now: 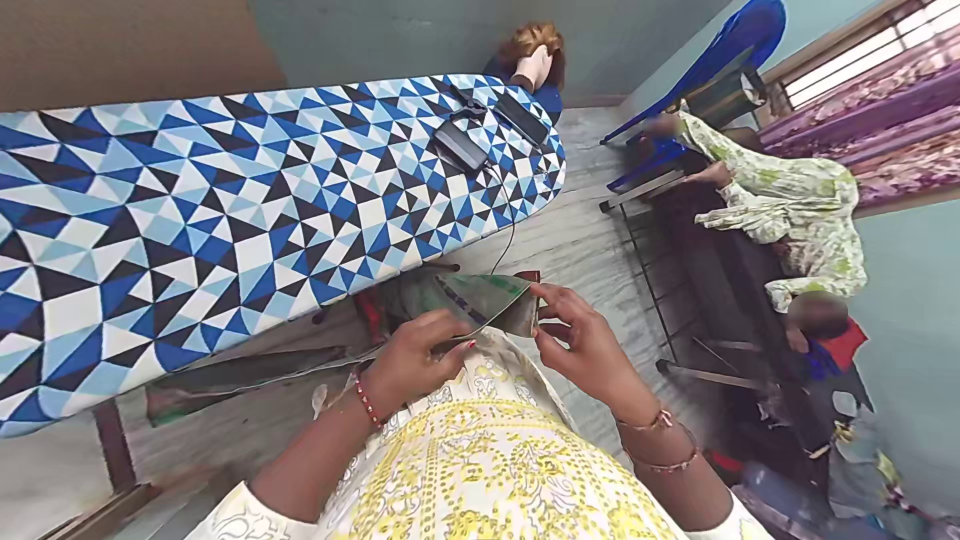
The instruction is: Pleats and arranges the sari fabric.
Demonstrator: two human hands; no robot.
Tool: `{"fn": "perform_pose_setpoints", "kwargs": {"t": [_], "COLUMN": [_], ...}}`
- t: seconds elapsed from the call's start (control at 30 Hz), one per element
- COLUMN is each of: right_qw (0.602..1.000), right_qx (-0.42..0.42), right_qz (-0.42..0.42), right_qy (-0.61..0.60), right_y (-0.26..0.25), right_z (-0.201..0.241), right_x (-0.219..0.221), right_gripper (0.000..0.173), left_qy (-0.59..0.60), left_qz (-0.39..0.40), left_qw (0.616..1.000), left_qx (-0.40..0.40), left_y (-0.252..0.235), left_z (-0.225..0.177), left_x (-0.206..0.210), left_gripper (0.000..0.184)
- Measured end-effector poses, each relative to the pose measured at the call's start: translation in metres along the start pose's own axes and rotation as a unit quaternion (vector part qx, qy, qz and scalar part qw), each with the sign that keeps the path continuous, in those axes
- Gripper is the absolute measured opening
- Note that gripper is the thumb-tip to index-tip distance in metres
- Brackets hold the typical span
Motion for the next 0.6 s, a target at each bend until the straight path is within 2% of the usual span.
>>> {"fn": "perform_pose_setpoints", "kwargs": {"t": [0.1,0.2,0.33,0.6], "right_qw": [0.999,0.994,0.990,0.994], "right_qx": [-0.006,-0.003,-0.003,-0.025], "right_qz": [-0.006,-0.001,0.004,-0.034], "right_qy": [-0.053,-0.106,-0.142,-0.105], "right_y": [-0.004,-0.007,-0.008,-0.007], "right_z": [0.003,0.009,0.017,0.018], "right_x": [-0.003,-0.005,-0.004,0.005], "right_gripper": [0.053,0.053,0.054,0.052], "left_qy": [-0.013,-0.034,-0.034,-0.019], "left_qz": [-0.015,0.005,0.044,0.038], "left_qw": [0.999,0.997,0.996,0.995], "left_qx": [0.044,0.072,0.070,0.092], "left_y": [-0.004,-0.010,-0.016,-0.017], "left_z": [-0.015,-0.032,-0.043,-0.046], "left_x": [0.000,0.003,0.006,0.011], "left_gripper": [0.024,0.021,0.018,0.020]}}
Point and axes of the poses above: each hand's wrist, its own y-axis away from the middle knuckle, its own x-axis out of the palm, z = x × y, the point moved 1 cm from there along -y, towards the middle knuckle, and after that the axes turned 10 degrees about y, right-handed, at the moved point
